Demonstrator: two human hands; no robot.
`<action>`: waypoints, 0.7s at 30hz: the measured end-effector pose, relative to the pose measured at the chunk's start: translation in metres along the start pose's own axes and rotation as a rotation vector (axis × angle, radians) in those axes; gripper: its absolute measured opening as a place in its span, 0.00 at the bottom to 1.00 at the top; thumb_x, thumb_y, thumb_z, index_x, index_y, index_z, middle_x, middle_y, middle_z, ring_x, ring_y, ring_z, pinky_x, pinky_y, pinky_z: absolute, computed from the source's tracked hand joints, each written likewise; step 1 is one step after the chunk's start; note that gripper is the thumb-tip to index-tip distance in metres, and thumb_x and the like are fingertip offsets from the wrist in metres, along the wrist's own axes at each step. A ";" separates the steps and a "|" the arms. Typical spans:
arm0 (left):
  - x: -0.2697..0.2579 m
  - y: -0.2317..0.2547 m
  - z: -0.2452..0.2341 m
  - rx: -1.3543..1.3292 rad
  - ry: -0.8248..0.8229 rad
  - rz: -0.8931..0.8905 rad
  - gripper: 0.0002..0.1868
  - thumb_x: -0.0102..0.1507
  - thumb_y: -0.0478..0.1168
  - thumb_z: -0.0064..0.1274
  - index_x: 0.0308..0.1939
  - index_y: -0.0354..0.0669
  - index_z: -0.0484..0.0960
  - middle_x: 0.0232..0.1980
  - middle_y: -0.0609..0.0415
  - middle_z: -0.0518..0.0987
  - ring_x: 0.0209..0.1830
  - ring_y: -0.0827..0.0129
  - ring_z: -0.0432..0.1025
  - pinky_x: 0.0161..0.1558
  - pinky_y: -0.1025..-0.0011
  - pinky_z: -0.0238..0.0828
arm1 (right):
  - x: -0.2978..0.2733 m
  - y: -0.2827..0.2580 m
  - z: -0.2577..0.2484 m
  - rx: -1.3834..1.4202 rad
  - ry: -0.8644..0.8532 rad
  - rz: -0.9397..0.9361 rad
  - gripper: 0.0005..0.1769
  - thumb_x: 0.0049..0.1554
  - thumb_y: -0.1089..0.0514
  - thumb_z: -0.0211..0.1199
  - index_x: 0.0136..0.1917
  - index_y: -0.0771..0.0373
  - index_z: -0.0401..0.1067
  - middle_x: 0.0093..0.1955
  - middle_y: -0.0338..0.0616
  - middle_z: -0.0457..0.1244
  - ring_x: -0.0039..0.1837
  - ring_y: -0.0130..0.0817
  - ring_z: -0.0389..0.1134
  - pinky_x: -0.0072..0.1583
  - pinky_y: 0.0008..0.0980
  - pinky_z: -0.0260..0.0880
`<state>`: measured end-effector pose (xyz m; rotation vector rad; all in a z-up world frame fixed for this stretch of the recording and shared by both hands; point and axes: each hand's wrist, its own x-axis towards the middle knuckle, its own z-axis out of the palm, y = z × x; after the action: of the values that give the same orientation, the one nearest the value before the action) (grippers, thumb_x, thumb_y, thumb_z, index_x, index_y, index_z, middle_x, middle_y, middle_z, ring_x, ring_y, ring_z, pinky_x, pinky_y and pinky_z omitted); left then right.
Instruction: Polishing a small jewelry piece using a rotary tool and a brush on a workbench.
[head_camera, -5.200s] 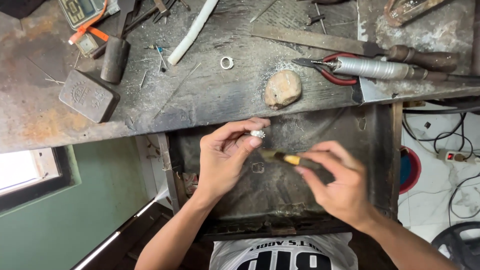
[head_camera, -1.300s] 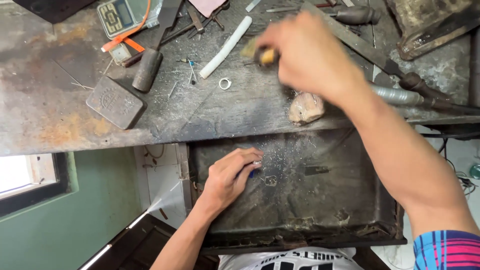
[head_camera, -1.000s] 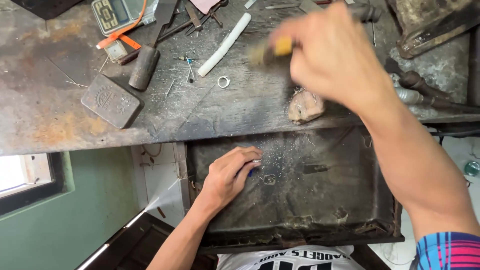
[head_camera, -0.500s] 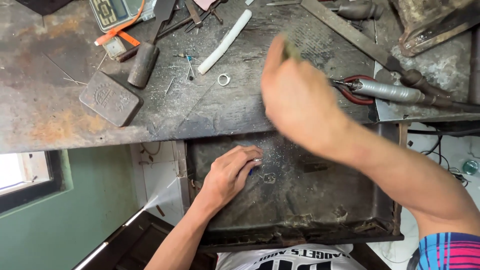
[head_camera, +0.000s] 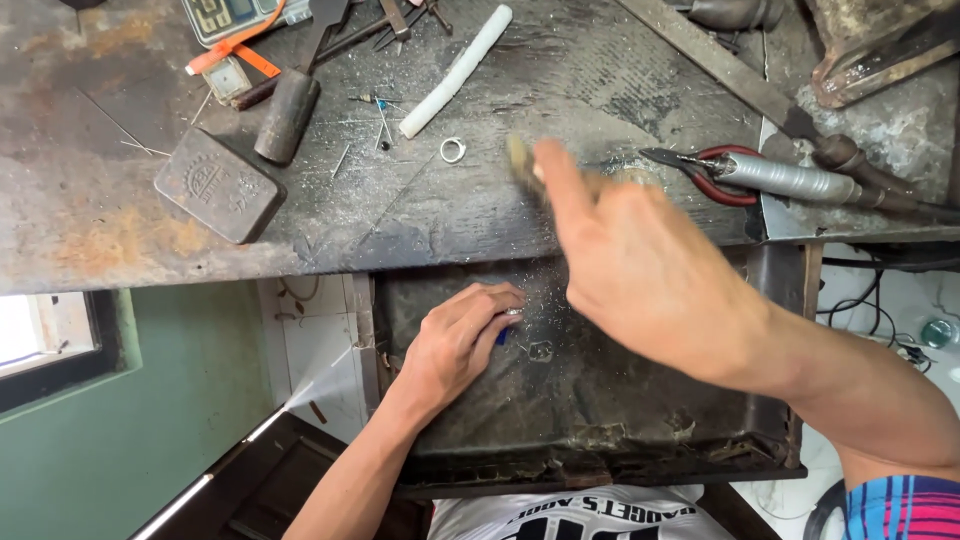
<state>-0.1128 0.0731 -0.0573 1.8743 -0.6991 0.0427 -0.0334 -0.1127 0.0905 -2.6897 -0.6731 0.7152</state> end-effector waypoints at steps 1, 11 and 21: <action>0.000 0.000 0.000 0.007 0.001 0.002 0.04 0.70 0.27 0.47 0.46 0.28 0.76 0.47 0.41 0.81 0.47 0.51 0.78 0.53 0.62 0.78 | 0.002 0.004 0.003 -0.032 0.080 -0.011 0.35 0.55 0.78 0.44 0.77 0.78 0.50 0.18 0.41 0.61 0.15 0.31 0.60 0.15 0.30 0.55; -0.005 -0.005 0.004 0.038 0.039 -0.058 0.04 0.70 0.27 0.46 0.46 0.31 0.76 0.51 0.43 0.82 0.51 0.56 0.81 0.55 0.68 0.77 | -0.005 -0.003 0.000 -0.008 0.052 -0.111 0.27 0.62 0.76 0.42 0.74 0.71 0.53 0.62 0.90 0.57 0.09 0.30 0.62 0.07 0.22 0.60; -0.002 -0.007 -0.002 0.042 -0.009 0.037 0.12 0.71 0.26 0.39 0.50 0.29 0.79 0.51 0.40 0.82 0.50 0.50 0.79 0.56 0.57 0.75 | 0.028 0.031 0.009 -0.061 0.392 -0.350 0.31 0.49 0.85 0.54 0.64 0.72 0.73 0.55 0.59 0.70 0.55 0.54 0.73 0.54 0.46 0.80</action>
<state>-0.1106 0.0771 -0.0629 1.9032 -0.7441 0.0727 -0.0048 -0.1238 0.0604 -2.5516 -1.0280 0.0777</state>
